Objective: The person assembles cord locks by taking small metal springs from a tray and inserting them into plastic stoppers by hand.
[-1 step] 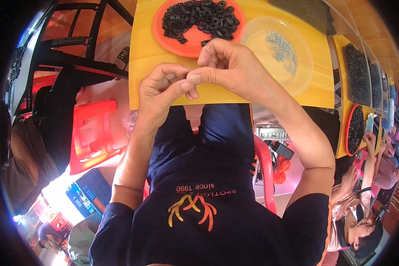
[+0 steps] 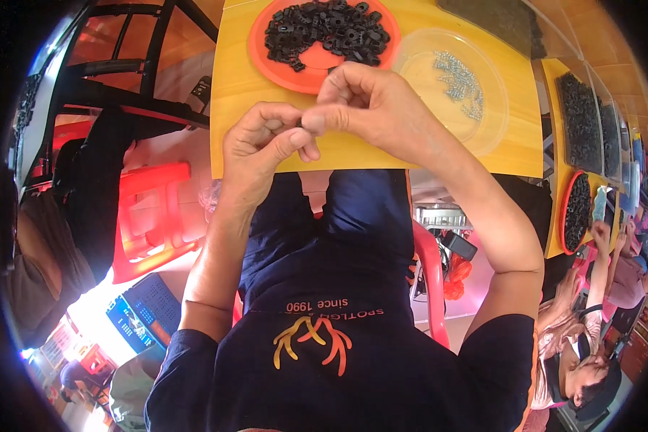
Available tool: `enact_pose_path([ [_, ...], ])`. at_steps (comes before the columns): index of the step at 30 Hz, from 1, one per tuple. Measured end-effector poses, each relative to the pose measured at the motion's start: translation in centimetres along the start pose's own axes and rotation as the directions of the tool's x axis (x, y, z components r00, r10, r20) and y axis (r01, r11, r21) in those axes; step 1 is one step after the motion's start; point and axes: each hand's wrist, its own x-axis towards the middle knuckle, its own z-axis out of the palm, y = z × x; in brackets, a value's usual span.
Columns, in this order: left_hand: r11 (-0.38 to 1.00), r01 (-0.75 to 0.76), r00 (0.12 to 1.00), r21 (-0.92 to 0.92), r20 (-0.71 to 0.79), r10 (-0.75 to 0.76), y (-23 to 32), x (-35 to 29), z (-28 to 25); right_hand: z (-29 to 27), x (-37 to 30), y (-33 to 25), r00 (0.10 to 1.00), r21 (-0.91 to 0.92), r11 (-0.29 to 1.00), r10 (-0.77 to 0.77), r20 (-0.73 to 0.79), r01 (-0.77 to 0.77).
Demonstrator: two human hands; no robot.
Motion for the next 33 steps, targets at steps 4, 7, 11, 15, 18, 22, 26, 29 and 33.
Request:
enact_pose_path([
  [4, 1.0, -0.02, 0.995, 0.024, -0.098, 0.022, 0.1, 0.0, -1.5, -0.4, 3.2, 0.4, 0.974, -0.415, 0.901, -0.191, -0.126, 0.123],
  [7, 0.998, -0.04, 0.987, 0.05, -0.151, 0.047, -0.3, 0.1, -2.2, -0.9, 5.5, 1.0, 0.889, -0.917, 0.328, -0.454, 0.057, 0.227],
  [11, 0.998, -0.052, 0.98, 0.044, -0.189, 0.059, -0.8, 0.1, -2.7, -0.5, 6.9, 2.0, 0.896, -0.946, 0.195, -0.415, 0.159, 0.259],
  [15, 0.999, -0.042, 0.978, 0.023, -0.203, 0.046, -0.7, 0.2, -2.7, 0.0, 6.7, 1.4, 0.898, -0.938, 0.184, -0.392, 0.202, 0.292],
  [18, 0.998, -0.057, 0.979, 0.0, -0.194, 0.056, -0.8, 0.3, -2.9, 0.2, 6.8, 0.9, 0.902, -0.947, 0.175, -0.389, 0.185, 0.27],
  [22, 0.998, -0.069, 0.979, -0.009, -0.192, 0.066, -0.9, 0.3, -3.0, 0.5, 7.2, 1.1, 0.886, -0.921, 0.266, -0.44, 0.146, 0.284],
  [26, 0.998, -0.071, 0.98, 0.0, -0.186, 0.069, -1.0, 0.2, -3.0, 1.2, 7.6, 1.4, 0.921, -0.917, 0.301, -0.361, 0.143, 0.26],
  [29, 0.998, -0.07, 0.981, 0.004, -0.181, 0.069, -1.0, 0.3, -3.0, 1.3, 7.6, 1.7, 0.903, -0.936, 0.239, -0.405, 0.145, 0.257],
  [33, 0.997, -0.072, 0.979, -0.007, -0.193, 0.07, -0.9, 0.2, -3.1, 1.4, 6.5, 0.9, 0.916, -0.91, 0.309, -0.371, 0.153, 0.277],
])
